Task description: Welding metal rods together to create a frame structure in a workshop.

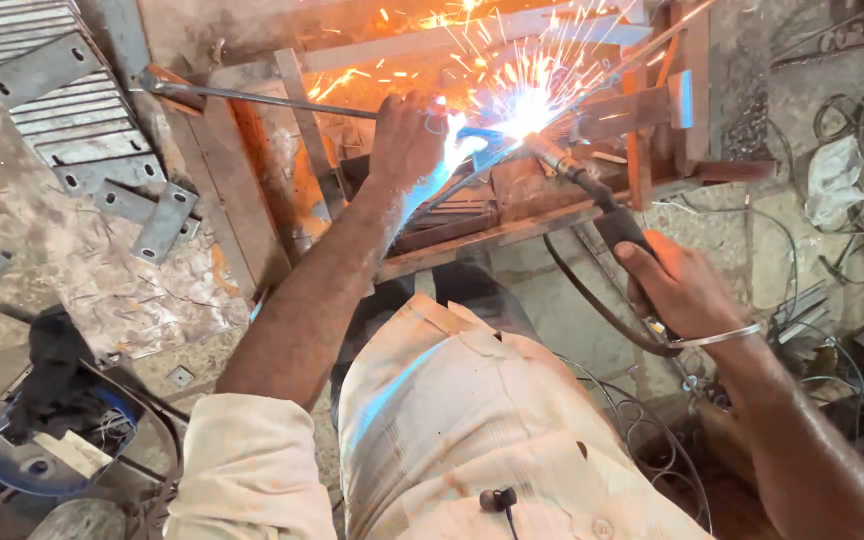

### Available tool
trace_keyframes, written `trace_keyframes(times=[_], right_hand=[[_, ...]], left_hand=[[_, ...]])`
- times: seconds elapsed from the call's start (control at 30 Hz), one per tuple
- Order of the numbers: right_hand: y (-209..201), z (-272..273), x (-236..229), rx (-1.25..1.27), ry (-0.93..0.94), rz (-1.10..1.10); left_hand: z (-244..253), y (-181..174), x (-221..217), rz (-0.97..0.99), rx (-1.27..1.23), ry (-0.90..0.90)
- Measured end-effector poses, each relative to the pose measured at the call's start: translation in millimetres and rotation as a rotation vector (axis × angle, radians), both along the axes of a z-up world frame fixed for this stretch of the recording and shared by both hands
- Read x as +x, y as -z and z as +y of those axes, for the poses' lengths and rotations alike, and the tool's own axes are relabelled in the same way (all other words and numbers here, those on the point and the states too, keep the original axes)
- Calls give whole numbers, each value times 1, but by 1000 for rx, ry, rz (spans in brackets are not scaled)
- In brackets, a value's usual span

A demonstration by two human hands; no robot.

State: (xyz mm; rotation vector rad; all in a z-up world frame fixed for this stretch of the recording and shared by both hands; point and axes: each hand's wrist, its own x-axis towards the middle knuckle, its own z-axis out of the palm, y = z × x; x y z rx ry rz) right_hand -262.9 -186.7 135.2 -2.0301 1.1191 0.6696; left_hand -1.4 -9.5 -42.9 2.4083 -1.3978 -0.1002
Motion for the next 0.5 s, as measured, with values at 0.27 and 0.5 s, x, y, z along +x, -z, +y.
trace_keyframes(times=[0.27, 0.5], right_hand=[[-1, 3, -1, -51, -52, -10], [6, -1, -14, -38, 61, -83]], left_hand=[[1, -23, 0, 81, -38, -17], [3, -3, 0, 156, -74, -5]])
